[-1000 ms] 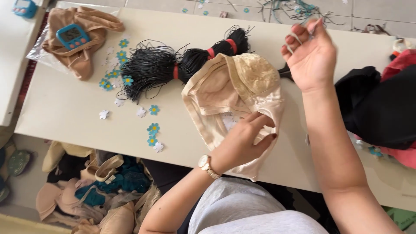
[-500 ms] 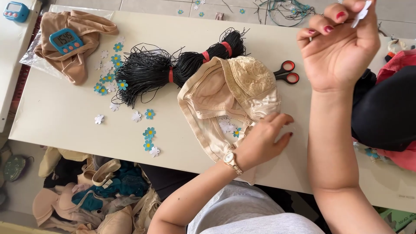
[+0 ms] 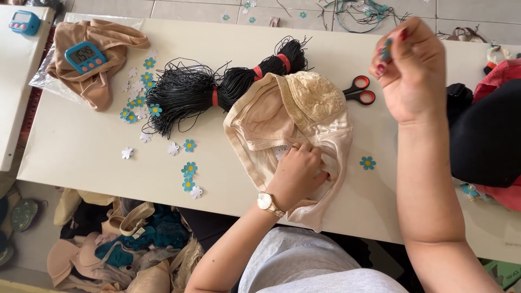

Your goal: The person works at a table, handling a beige fabric item and attaching small flower-shaped decorations to it. They also handle bundles of black hair extensions and use scissors to cut a red band from one of the bundles.

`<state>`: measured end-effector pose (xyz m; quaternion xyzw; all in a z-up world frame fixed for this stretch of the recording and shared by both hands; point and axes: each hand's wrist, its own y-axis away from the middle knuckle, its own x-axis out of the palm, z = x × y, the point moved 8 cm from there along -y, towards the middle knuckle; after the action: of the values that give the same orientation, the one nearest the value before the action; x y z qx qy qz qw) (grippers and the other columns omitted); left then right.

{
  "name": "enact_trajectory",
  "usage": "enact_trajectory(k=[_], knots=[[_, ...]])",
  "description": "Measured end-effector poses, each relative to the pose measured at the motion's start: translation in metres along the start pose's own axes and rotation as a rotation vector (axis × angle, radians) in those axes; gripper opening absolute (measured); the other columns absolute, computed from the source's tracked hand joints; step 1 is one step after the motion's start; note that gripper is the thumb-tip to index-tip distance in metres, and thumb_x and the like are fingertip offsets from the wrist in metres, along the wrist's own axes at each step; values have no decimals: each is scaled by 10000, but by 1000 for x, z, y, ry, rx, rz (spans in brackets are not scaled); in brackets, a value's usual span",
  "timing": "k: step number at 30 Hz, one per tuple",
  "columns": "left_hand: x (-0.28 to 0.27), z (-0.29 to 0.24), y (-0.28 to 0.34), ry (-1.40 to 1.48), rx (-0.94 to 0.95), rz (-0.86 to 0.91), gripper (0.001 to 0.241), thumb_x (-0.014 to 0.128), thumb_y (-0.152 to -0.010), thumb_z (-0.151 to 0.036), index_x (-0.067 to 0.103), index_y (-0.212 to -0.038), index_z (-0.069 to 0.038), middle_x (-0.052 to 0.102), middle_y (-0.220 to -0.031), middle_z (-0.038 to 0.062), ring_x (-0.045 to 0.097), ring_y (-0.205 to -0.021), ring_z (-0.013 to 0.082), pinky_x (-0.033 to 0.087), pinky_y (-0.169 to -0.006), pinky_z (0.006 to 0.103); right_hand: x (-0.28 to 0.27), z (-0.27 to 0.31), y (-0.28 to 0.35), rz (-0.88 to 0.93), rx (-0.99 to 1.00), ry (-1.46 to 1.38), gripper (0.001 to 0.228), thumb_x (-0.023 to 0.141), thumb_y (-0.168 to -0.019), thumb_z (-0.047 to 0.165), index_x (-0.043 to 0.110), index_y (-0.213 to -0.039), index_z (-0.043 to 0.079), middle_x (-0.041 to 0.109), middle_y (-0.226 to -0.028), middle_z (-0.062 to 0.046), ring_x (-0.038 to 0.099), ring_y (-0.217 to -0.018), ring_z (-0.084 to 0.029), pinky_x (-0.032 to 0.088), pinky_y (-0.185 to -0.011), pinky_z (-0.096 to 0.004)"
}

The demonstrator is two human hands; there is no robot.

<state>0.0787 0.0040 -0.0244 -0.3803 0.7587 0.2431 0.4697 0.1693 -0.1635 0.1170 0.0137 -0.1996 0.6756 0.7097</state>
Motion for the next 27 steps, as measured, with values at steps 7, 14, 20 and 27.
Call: enact_trajectory(k=[7, 14, 20, 27], knots=[[-22, 17, -5, 211, 7, 11, 196, 529, -961, -166, 699, -1023, -91, 644, -951, 88, 631, -895, 305, 567, -765, 487, -3, -43, 10, -12, 158, 74, 147, 700, -1028, 251, 586, -972, 177, 580, -887, 13, 535, -764, -105, 467, -679, -197], [-69, 44, 2, 1121, -37, -17, 115, 640, -922, -128, 601, -975, -35, 578, -877, 56, 665, -830, 196, 592, -659, 327, -8, -111, 29, 49, 252, 52, 218, 666, -1050, 268, 603, -1005, 65, 631, -868, -56, 639, -811, -88, 602, -748, -211], [-83, 45, 7, 1514, -173, -10, 185, 640, -986, -218, 595, -992, -39, 583, -831, 21, 662, -748, 130, 608, -615, 290, 48, -115, 57, 318, 236, 36, 224, 555, -1063, 280, 570, -957, 83, 693, -999, -153, 661, -987, -193, 536, -888, -322], [-71, 65, 7, 1295, -164, -113, 200, 669, -988, -301, 607, -1013, -113, 568, -873, -34, 560, -902, 91, 564, -765, 297, 49, -136, 60, 419, 77, 226, 230, 430, -1122, 281, 479, -1040, 71, 727, -1008, -195, 629, -971, -204, 469, -936, -355]])
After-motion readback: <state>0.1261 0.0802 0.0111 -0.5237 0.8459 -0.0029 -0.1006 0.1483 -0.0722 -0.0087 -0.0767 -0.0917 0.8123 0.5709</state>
